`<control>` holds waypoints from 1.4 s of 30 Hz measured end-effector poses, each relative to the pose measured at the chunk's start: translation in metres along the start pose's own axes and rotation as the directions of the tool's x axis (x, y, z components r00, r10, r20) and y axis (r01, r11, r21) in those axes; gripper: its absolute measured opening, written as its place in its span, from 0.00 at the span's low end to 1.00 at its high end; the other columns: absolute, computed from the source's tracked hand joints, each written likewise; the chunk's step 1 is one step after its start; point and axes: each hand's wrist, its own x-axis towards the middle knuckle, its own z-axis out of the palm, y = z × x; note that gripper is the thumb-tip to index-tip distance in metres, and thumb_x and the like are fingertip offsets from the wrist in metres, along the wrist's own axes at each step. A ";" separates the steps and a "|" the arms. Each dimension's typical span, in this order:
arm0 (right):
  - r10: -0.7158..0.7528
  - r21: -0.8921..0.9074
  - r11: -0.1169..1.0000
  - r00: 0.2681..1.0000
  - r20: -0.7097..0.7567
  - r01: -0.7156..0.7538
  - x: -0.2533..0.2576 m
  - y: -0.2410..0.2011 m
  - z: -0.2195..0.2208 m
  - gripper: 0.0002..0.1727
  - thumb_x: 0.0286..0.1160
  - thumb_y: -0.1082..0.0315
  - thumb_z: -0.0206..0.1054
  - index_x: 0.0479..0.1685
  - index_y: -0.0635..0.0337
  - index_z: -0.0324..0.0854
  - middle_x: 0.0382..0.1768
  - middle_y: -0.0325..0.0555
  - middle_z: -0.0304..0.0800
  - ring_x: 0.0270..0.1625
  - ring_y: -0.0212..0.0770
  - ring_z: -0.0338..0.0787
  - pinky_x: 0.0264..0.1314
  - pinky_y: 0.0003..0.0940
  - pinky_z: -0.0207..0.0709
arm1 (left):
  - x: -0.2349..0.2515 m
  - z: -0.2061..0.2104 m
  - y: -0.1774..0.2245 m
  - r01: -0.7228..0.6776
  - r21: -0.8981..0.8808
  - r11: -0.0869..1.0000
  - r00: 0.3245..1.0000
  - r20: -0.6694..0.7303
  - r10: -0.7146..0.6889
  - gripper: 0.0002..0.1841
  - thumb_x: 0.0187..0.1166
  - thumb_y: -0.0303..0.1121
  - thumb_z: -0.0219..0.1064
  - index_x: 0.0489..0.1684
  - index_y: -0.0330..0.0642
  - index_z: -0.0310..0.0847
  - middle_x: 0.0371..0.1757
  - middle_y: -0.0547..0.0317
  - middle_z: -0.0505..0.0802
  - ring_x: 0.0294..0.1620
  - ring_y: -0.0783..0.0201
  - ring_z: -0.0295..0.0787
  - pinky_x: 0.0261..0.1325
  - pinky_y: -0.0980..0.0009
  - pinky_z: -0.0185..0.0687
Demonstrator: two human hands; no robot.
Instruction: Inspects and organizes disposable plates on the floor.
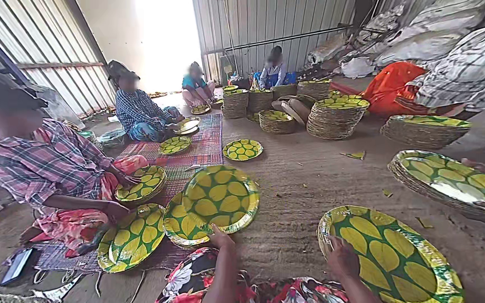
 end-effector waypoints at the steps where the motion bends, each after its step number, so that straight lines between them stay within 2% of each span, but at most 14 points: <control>1: 0.074 -0.029 0.997 0.997 0.029 -0.073 0.000 0.000 -0.001 0.25 0.84 0.64 0.66 0.76 0.69 0.78 0.78 0.70 0.76 0.83 0.68 0.73 0.80 0.67 0.67 | 0.005 -0.002 -0.004 0.047 -0.003 0.999 0.999 0.007 -0.047 0.33 0.96 0.42 0.50 0.93 0.33 0.45 0.88 0.31 0.66 0.89 0.40 0.62 0.88 0.46 0.59; 6: 0.309 -0.239 0.939 0.911 0.273 -0.247 -0.005 -0.004 -0.004 0.34 0.83 0.57 0.67 0.82 0.70 0.69 0.85 0.71 0.66 0.88 0.68 0.65 0.81 0.69 0.65 | -0.021 -0.006 -0.026 0.313 0.302 0.901 0.804 0.422 -0.420 0.31 0.97 0.48 0.38 0.87 0.30 0.55 0.79 0.31 0.76 0.70 0.44 0.80 0.69 0.52 0.75; 11: 0.287 -0.296 0.935 0.904 0.317 -0.193 -0.004 -0.012 -0.007 0.25 0.82 0.73 0.63 0.78 0.70 0.75 0.83 0.70 0.69 0.86 0.67 0.69 0.82 0.67 0.63 | -0.037 -0.003 -0.057 -0.033 0.692 0.721 0.593 0.595 -0.543 0.26 0.97 0.43 0.44 0.84 0.32 0.63 0.69 0.33 0.85 0.61 0.45 0.86 0.63 0.50 0.77; 15: 0.229 -0.220 0.958 0.952 0.201 -0.184 -0.007 -0.010 -0.017 0.27 0.89 0.59 0.60 0.83 0.63 0.73 0.82 0.67 0.73 0.87 0.64 0.69 0.88 0.67 0.53 | -0.036 0.001 -0.064 -0.205 0.789 0.579 0.581 0.574 -0.576 0.24 0.96 0.41 0.49 0.83 0.35 0.67 0.72 0.32 0.83 0.66 0.41 0.82 0.67 0.46 0.73; 18: -0.021 -0.162 0.987 0.996 -0.082 0.007 -0.013 -0.015 -0.025 0.21 0.91 0.61 0.58 0.69 0.67 0.84 0.68 0.71 0.84 0.75 0.69 0.81 0.77 0.69 0.66 | -0.039 0.003 -0.057 -0.486 0.707 0.513 0.616 0.694 -0.374 0.24 0.95 0.39 0.52 0.81 0.32 0.70 0.77 0.32 0.82 0.79 0.40 0.78 0.82 0.45 0.68; 20: -0.237 -0.109 0.969 0.961 -0.139 0.223 -0.020 -0.017 -0.022 0.17 0.87 0.68 0.61 0.59 0.72 0.88 0.62 0.73 0.88 0.70 0.71 0.86 0.73 0.68 0.73 | -0.044 -0.001 -0.055 -0.746 0.553 0.371 0.584 0.811 -0.036 0.29 0.95 0.41 0.48 0.89 0.30 0.59 0.88 0.31 0.69 0.91 0.38 0.61 0.92 0.44 0.52; 23: -0.567 -0.051 0.824 0.820 -0.082 0.564 -0.030 -0.021 0.000 0.14 0.82 0.70 0.65 0.50 0.74 0.90 0.53 0.67 0.94 0.58 0.65 0.95 0.60 0.60 0.87 | -0.035 0.005 -0.069 -0.951 0.300 0.076 0.295 0.801 0.521 0.34 0.87 0.43 0.45 0.84 0.23 0.65 0.88 0.25 0.66 0.91 0.28 0.56 0.90 0.32 0.42; 25: -0.767 -0.025 0.630 0.627 0.136 0.777 -0.028 -0.021 0.013 0.10 0.80 0.75 0.64 0.45 0.69 0.91 0.52 0.63 0.95 0.59 0.61 0.95 0.60 0.56 0.88 | -0.035 0.005 -0.070 -0.971 0.240 -0.022 0.194 0.835 0.515 0.31 0.84 0.39 0.52 0.81 0.26 0.71 0.86 0.27 0.70 0.90 0.30 0.61 0.90 0.31 0.44; 28: -0.654 0.041 0.649 0.529 0.542 0.760 -0.021 -0.027 0.019 0.21 0.93 0.60 0.53 0.69 0.59 0.86 0.75 0.58 0.85 0.84 0.59 0.76 0.88 0.65 0.59 | -0.034 -0.002 -0.073 -0.940 0.334 -0.072 0.338 0.940 -0.044 0.30 0.89 0.41 0.57 0.90 0.41 0.64 0.94 0.40 0.60 0.97 0.43 0.44 0.95 0.41 0.32; 31: -0.385 -0.090 0.882 0.819 0.425 0.462 -0.018 -0.025 0.007 0.32 0.93 0.47 0.52 0.88 0.55 0.70 0.90 0.58 0.64 0.95 0.57 0.56 0.95 0.68 0.35 | -0.025 -0.015 -0.093 -0.909 0.371 -0.189 0.413 0.749 -0.517 0.35 0.92 0.49 0.54 0.96 0.46 0.50 0.98 0.45 0.49 0.99 0.43 0.36 0.91 0.30 0.30; 33: -0.106 -0.169 0.974 0.965 0.240 0.149 -0.014 -0.021 -0.004 0.38 0.88 0.50 0.61 0.90 0.65 0.61 0.90 0.66 0.60 0.94 0.64 0.57 0.91 0.71 0.44 | -0.025 -0.020 -0.099 -0.896 0.388 -0.215 0.438 0.694 -0.571 0.37 0.91 0.51 0.53 0.97 0.47 0.45 0.98 0.47 0.45 0.99 0.43 0.34 0.90 0.27 0.28; 36: 0.252 -0.339 0.930 0.919 0.303 -0.144 -0.008 -0.007 -0.013 0.28 0.84 0.60 0.64 0.76 0.72 0.76 0.81 0.70 0.72 0.84 0.68 0.71 0.79 0.69 0.67 | -0.026 -0.011 -0.097 -0.888 0.379 -0.261 0.459 0.708 -0.536 0.35 0.90 0.52 0.54 0.92 0.42 0.59 0.94 0.43 0.62 0.95 0.43 0.53 0.90 0.30 0.38; 39: 0.313 -0.362 0.912 0.900 0.304 -0.194 -0.005 -0.007 -0.009 0.22 0.84 0.68 0.61 0.73 0.67 0.79 0.79 0.66 0.76 0.82 0.64 0.74 0.79 0.67 0.67 | -0.028 -0.008 -0.089 -0.871 0.395 -0.293 0.492 0.715 -0.497 0.30 0.91 0.51 0.54 0.82 0.38 0.74 0.86 0.43 0.75 0.89 0.44 0.65 0.89 0.35 0.50; 42: 0.290 -0.286 0.929 0.941 0.173 -0.234 -0.001 -0.003 -0.011 0.25 0.90 0.56 0.58 0.80 0.58 0.77 0.78 0.62 0.79 0.84 0.62 0.74 0.84 0.68 0.60 | -0.031 -0.007 -0.082 -0.861 0.409 -0.301 0.508 0.704 -0.496 0.28 0.90 0.49 0.55 0.76 0.37 0.78 0.82 0.40 0.78 0.86 0.43 0.69 0.88 0.39 0.54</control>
